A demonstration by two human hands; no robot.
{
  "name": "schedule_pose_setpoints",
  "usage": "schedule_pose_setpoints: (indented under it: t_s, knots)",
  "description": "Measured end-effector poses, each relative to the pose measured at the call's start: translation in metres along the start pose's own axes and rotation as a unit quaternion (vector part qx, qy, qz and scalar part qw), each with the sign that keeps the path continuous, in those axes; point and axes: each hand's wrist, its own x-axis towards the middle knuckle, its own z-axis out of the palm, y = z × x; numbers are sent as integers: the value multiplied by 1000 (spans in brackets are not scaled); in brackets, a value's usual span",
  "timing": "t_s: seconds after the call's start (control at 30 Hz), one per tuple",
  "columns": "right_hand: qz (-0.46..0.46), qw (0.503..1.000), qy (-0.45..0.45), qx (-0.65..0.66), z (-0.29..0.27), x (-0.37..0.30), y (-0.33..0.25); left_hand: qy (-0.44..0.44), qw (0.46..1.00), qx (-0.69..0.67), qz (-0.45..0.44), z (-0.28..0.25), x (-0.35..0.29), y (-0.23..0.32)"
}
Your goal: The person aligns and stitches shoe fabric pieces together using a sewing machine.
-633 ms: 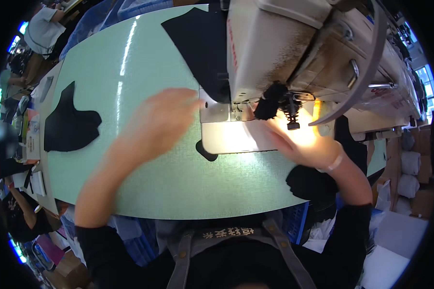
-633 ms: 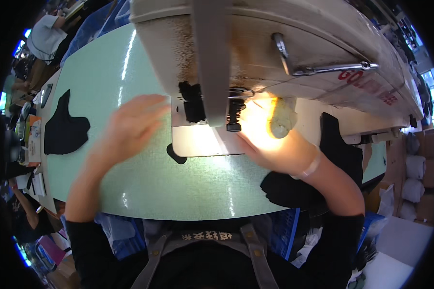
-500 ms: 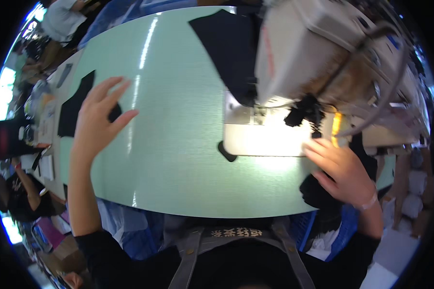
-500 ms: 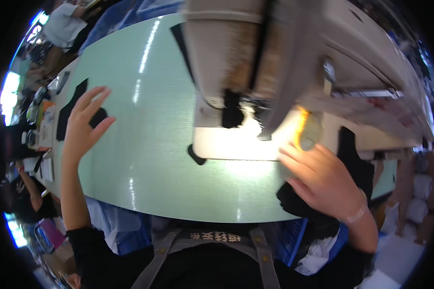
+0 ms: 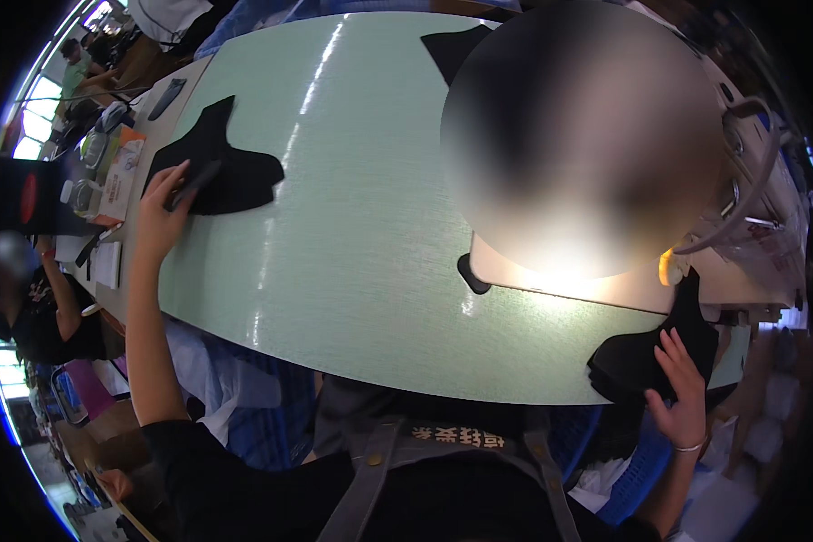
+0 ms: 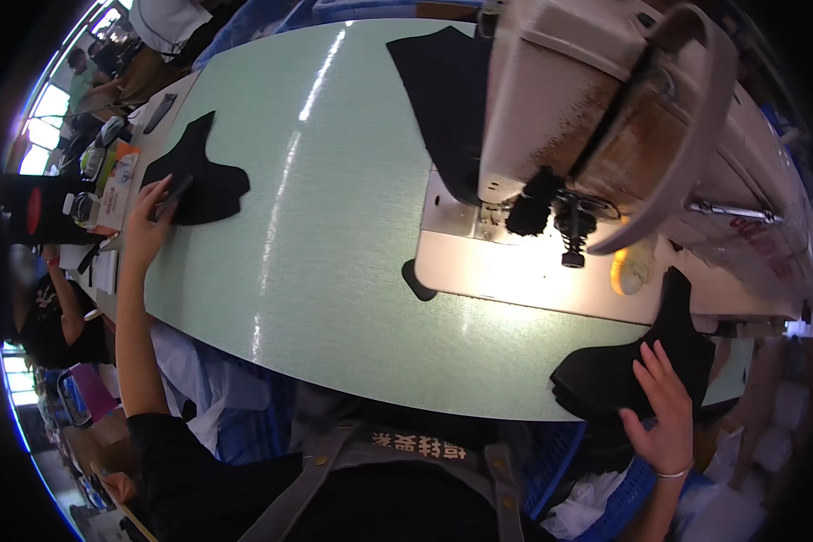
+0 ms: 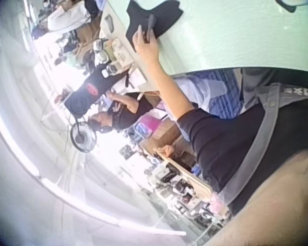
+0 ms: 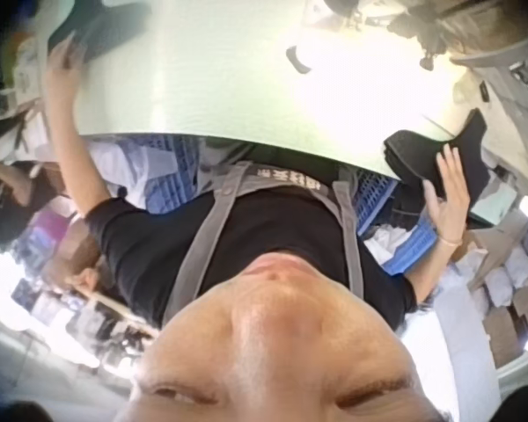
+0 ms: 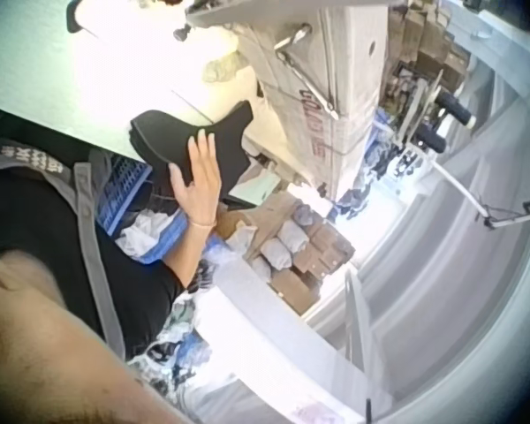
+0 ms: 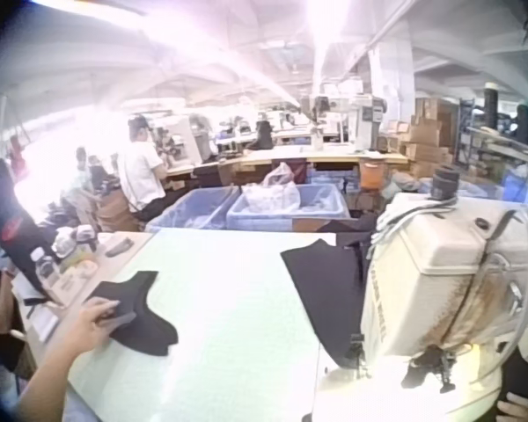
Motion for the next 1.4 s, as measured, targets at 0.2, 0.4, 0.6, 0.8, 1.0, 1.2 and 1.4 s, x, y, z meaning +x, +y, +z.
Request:
schedule_pose_setpoints:
  t_s: [0.2,0.4,0.6,0.8,1.0,1.2,1.4]
  knots:
    - [99,990,96,-25,21,3,9,42,999,-17,-10,-16,8,-68]
    - [78,987,137,-6,-24,26,-43,-65,994,-67,62,6,12,177]
    - [-116,992,-39,-24,0,92,-74,-285,901,-122,304,68,-35,289]
    - [-136,986,-31,-87,1,87,-43,-254,895,-14,366,72,-33,277]
    - [-204,970,38,-130,15,118,-39,-108,907,9,408,105,-28,287]
    - [-234,963,55,-119,30,138,-50,-227,900,-87,361,107,-11,309]
    - [-248,965,75,-48,43,143,-61,-157,896,82,408,123,-18,322]
